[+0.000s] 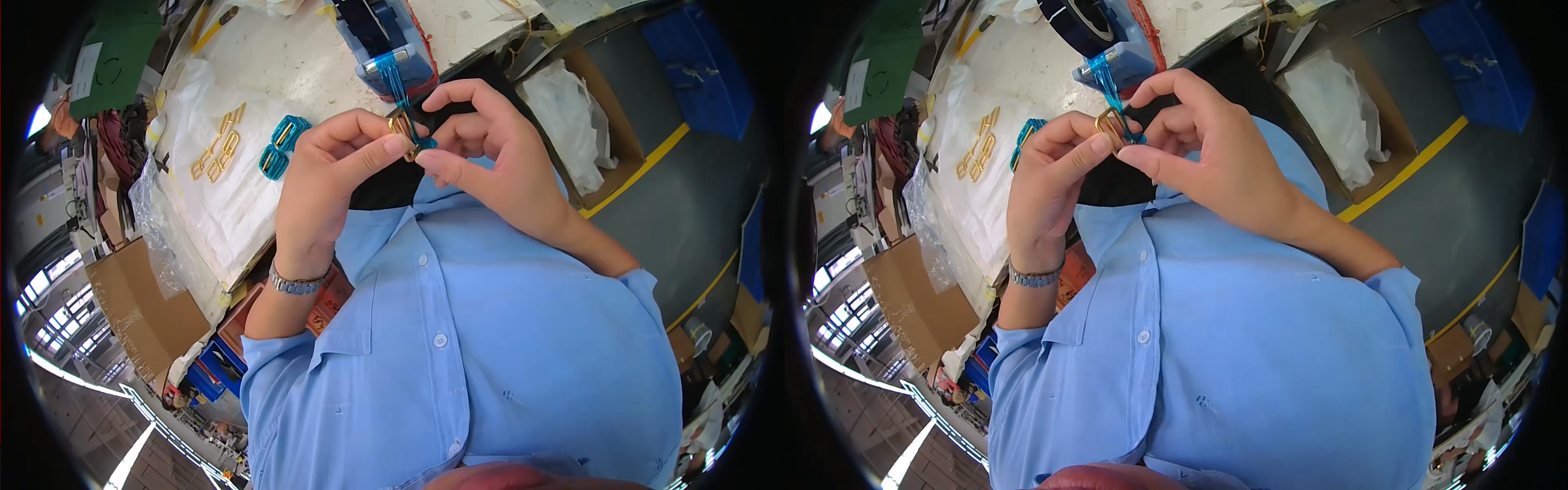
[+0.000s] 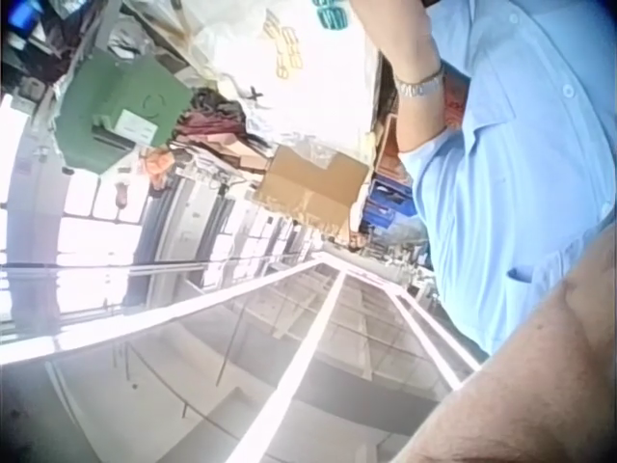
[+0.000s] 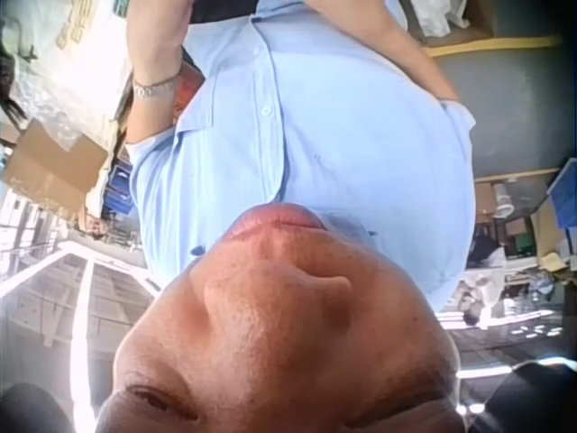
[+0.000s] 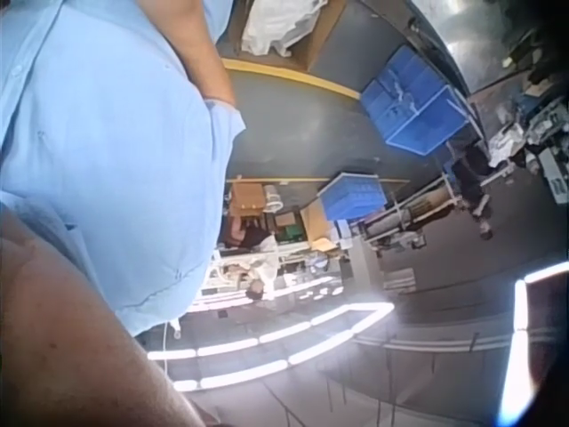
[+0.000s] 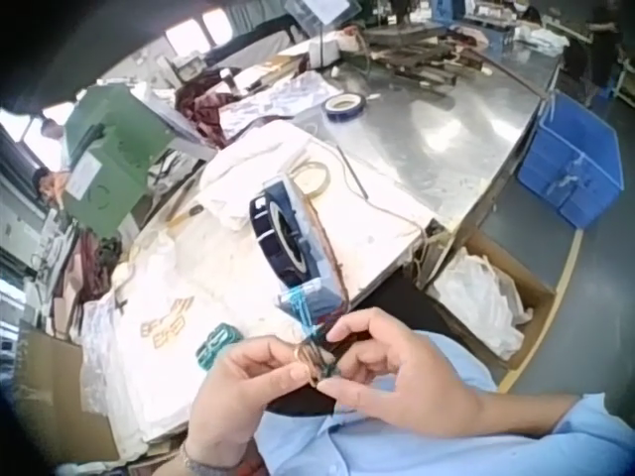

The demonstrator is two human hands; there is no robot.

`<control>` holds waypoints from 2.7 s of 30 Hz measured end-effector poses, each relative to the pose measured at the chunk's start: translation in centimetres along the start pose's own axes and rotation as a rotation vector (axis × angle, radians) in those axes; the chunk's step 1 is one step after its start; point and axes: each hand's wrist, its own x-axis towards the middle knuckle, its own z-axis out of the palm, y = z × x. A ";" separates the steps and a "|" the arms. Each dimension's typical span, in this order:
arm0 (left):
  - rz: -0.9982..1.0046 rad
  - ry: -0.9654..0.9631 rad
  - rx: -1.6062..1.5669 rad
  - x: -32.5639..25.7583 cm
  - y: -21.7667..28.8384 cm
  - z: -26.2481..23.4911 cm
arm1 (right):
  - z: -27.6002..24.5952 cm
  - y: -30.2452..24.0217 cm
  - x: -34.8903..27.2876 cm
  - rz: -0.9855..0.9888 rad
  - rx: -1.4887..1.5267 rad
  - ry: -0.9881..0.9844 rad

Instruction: Applying blue protective film to gold-colored metal buckles.

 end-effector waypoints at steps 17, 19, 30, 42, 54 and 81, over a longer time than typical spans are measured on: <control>0.058 0.082 0.134 -3.2 -0.6 1.5 | -0.3 2.2 2.9 0.046 0.138 -0.043; 0.054 0.086 0.092 -3.5 -0.7 1.1 | -0.6 1.9 2.1 0.083 0.105 -0.048; 0.284 0.206 -0.030 -2.4 -1.9 2.3 | -0.2 0.6 0.3 0.200 0.128 -0.077; 0.406 0.280 0.109 -2.6 -2.4 3.7 | 0.4 -0.4 -0.7 0.183 0.163 -0.072; 0.683 0.367 0.605 -2.7 -3.1 3.8 | 0.4 -0.1 -0.6 0.184 0.170 -0.114; 0.872 0.348 0.813 -2.5 -4.5 3.0 | -0.9 -0.9 0.0 0.386 0.366 -0.142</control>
